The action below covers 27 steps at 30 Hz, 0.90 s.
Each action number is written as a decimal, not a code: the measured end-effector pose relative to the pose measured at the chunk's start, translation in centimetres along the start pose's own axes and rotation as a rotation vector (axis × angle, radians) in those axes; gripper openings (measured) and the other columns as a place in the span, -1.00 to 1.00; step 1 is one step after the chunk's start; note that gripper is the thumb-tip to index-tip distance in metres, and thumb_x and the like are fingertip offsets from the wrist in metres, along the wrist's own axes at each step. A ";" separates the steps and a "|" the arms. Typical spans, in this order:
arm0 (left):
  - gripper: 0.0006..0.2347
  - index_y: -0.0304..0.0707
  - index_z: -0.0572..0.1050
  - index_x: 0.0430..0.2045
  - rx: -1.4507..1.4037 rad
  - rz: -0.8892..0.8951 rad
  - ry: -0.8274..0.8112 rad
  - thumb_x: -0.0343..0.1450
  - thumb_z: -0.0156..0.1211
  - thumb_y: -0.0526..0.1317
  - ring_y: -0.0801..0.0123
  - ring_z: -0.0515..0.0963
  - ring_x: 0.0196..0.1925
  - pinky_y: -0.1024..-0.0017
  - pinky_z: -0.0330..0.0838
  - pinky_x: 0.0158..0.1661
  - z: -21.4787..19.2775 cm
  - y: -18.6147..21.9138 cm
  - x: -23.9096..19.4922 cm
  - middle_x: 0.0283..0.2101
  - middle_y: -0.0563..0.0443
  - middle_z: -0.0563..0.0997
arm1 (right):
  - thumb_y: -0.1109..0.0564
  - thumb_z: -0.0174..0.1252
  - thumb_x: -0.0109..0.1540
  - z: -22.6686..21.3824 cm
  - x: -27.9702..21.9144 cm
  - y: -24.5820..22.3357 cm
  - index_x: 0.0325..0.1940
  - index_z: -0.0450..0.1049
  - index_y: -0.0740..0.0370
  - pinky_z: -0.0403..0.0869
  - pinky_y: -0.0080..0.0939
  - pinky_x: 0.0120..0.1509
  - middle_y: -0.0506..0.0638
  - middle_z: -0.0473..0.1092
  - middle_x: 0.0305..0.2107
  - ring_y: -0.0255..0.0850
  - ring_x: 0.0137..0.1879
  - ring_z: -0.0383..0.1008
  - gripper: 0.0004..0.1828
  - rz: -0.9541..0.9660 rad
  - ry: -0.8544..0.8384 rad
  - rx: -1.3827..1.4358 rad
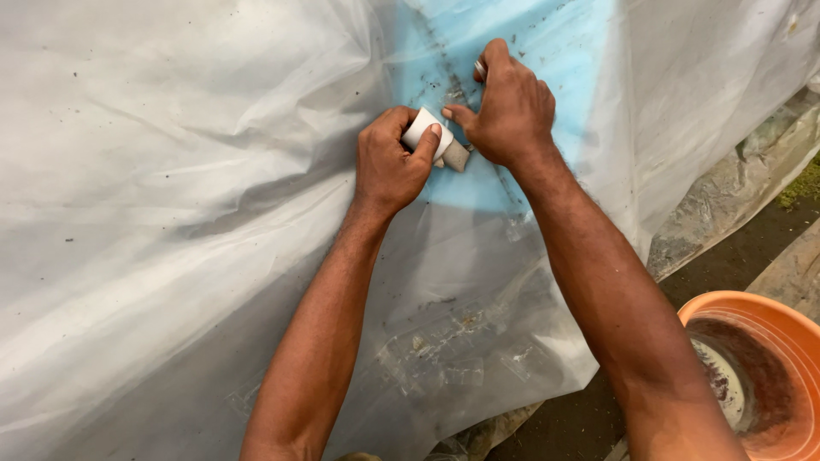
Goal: The person smooths a translucent plastic sheet over a blue surface, then uses a roll of white tape and green-handled scissors to cut and apply tape patches over a dark linear tear. The person repeatedly cuts tape, presses it onto the sheet, and trims excess, working on the same tear area throughout the clip.
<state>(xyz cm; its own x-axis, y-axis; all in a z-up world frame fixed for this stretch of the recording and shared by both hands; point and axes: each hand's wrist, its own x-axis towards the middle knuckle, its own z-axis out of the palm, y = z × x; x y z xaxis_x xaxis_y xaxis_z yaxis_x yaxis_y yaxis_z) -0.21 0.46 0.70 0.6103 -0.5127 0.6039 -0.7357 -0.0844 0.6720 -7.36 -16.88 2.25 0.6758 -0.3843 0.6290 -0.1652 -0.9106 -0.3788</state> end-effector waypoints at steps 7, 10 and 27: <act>-0.87 -0.40 0.51 -0.41 0.006 -0.003 0.008 0.40 0.27 -0.27 0.34 0.66 -0.44 0.39 0.52 -0.50 0.0 0.5 -0.2 -0.39 -0.11 0.63 | -0.06 0.67 -0.06 -1.2 0.1 -0.4 -0.13 0.30 0.21 0.43 -0.03 -0.36 -0.03 0.39 -0.56 -0.19 -0.40 0.48 -0.27 0.084 -0.099 0.009; -0.87 -0.40 0.49 -0.44 0.023 -0.004 0.007 0.38 0.28 -0.28 0.33 0.63 -0.47 0.37 0.48 -0.52 -0.1 0.7 0.0 -0.41 -0.12 0.61 | 0.01 0.67 -0.06 -1.5 0.4 -0.1 -0.21 0.33 0.21 0.43 -0.11 -0.36 -0.07 0.38 -0.60 -0.26 -0.45 0.44 -0.36 0.152 -0.127 0.072; -0.68 -0.41 0.29 -0.16 -0.067 0.035 0.034 0.34 0.29 -0.28 0.28 0.65 -0.44 0.33 0.58 -0.47 -0.3 0.1 -0.2 -0.41 -0.18 0.51 | -0.24 0.70 -0.07 -0.9 -0.3 -0.1 -0.43 0.37 0.18 0.28 -0.22 -0.53 -0.11 0.35 -0.65 -0.32 -0.56 0.33 -0.33 0.108 0.087 0.034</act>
<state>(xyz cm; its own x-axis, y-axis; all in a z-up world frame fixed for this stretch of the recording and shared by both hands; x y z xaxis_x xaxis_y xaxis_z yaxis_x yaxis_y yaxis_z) -0.31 0.84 0.76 0.5953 -0.4846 0.6409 -0.7359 -0.0087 0.6770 -8.21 -16.86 2.70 0.5902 -0.4927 0.6394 -0.2077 -0.8581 -0.4695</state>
